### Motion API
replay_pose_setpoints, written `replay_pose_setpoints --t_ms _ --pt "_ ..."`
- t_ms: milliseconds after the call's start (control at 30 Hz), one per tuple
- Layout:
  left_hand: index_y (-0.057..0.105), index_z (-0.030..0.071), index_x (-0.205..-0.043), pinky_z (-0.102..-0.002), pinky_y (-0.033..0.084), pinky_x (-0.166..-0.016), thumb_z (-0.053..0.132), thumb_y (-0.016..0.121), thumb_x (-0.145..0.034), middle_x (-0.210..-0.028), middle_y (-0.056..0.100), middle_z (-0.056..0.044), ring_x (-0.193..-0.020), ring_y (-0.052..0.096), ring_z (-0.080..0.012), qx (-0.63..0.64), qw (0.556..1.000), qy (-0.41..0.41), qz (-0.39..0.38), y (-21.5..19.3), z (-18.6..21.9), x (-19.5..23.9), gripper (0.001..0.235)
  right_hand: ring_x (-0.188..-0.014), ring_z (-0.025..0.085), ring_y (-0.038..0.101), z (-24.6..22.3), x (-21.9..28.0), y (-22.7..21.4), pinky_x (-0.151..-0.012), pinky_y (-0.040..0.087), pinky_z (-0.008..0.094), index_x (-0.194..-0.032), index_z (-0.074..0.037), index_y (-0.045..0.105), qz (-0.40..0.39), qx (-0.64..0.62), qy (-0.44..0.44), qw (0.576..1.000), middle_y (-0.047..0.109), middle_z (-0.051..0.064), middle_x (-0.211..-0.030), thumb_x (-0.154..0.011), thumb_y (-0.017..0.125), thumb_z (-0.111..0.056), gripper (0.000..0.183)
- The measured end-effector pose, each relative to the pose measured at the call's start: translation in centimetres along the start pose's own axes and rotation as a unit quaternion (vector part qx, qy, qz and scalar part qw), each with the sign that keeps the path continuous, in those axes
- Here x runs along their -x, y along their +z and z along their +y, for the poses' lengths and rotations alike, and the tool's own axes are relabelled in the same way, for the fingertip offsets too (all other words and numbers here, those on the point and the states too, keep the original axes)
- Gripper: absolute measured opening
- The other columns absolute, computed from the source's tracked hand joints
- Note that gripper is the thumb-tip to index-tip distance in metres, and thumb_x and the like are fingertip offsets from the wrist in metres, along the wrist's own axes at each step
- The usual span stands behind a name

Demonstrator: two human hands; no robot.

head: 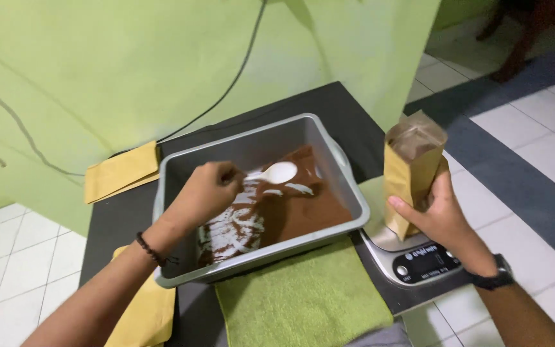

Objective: Filling paper bags with ground coffee using a spoon and weighing them on a digital scale.

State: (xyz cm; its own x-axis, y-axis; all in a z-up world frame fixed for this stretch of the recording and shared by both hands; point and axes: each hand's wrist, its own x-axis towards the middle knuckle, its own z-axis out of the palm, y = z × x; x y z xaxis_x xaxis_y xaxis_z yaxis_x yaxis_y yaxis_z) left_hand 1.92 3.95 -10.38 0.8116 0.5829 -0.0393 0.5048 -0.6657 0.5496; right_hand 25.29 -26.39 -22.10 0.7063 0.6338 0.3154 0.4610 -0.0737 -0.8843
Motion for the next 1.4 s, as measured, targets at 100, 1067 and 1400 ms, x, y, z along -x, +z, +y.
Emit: replay_pose_setpoints --t_ms 100,1067,1400 --pt "0.077 0.005 -0.099 -0.049 0.058 -0.071 0.015 0.058 -0.089 -0.080 0.075 -0.018 -0.077 0.074 -0.0403 -0.162 0.981 0.102 0.035 5.0 -5.7 -3.3 0.023 -0.138 0.029 0.042 1.3 0.7 0.2 -0.120 0.028 0.054 -0.152 -0.006 0.019 0.042 -0.032 -0.056 0.997 0.042 0.017 -0.142 -0.079 0.079 -0.015 0.095" --pt "0.082 0.006 -0.107 -0.048 0.055 -0.086 0.020 0.059 -0.089 -0.090 0.080 -0.020 -0.097 0.075 -0.0408 -0.069 0.995 -0.044 -0.061 4.6 -2.0 0.0 0.032 -0.147 0.049 0.022 -3.1 0.5 -4.2 -0.117 0.023 0.062 -0.161 -0.002 0.001 0.013 0.039 -0.157 0.987 0.022 0.029 -0.156 -0.075 0.073 -0.058 0.125" --pt "0.083 0.003 -0.108 -0.045 0.052 -0.088 0.019 0.059 -0.089 -0.094 0.080 -0.022 -0.097 0.073 -0.0391 0.019 0.991 -0.111 -0.079 2.7 -1.3 1.4 0.034 -0.147 0.047 0.029 -2.4 0.2 -2.0 -0.117 0.027 0.064 -0.160 -0.004 0.001 -0.034 0.038 -0.065 0.997 0.026 0.027 -0.155 -0.065 0.093 -0.031 0.135"
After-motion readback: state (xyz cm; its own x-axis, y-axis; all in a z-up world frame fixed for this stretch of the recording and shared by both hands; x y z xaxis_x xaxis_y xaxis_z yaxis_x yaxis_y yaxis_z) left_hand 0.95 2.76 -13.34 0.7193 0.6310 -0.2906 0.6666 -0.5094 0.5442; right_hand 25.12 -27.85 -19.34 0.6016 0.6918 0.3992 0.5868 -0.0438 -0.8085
